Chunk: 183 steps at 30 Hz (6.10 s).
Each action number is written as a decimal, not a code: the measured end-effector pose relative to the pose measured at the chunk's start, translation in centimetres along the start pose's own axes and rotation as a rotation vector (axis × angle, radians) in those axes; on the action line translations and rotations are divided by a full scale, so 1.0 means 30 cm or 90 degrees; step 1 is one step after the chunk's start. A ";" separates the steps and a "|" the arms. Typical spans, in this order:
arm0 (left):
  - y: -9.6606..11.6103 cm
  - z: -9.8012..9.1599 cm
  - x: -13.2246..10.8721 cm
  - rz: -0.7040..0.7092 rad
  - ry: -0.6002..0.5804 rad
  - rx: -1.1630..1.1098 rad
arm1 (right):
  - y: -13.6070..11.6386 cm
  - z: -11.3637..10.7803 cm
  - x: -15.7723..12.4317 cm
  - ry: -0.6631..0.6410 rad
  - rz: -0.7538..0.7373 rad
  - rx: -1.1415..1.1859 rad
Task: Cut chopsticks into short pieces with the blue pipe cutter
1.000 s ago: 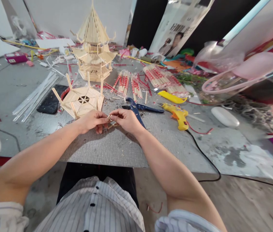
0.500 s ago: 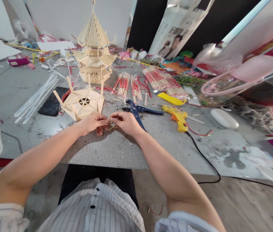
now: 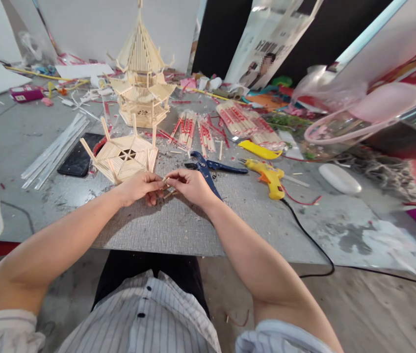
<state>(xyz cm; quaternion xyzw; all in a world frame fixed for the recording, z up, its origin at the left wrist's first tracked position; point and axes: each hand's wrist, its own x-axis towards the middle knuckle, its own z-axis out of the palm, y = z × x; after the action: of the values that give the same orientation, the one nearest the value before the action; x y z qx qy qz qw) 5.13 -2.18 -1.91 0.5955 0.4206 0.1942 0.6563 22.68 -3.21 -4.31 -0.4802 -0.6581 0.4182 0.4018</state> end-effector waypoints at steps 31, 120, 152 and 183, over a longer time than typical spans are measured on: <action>0.010 0.005 -0.007 0.010 0.007 0.013 | -0.009 -0.005 -0.004 0.003 -0.017 -0.037; -0.012 0.006 -0.004 0.080 0.038 0.274 | -0.111 -0.100 0.143 0.177 -0.063 -0.074; -0.055 -0.013 0.014 0.159 0.005 0.302 | -0.203 -0.088 0.683 0.239 -0.041 -0.567; -0.059 -0.018 0.022 0.204 0.014 0.340 | -0.005 0.012 0.765 0.152 -0.082 -0.345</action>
<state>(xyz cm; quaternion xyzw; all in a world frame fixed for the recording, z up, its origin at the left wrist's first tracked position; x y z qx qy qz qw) 4.65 -1.73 -3.76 0.8034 0.3644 0.1843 0.4333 17.33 18.90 -1.36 -0.5733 -0.7228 0.1415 0.3590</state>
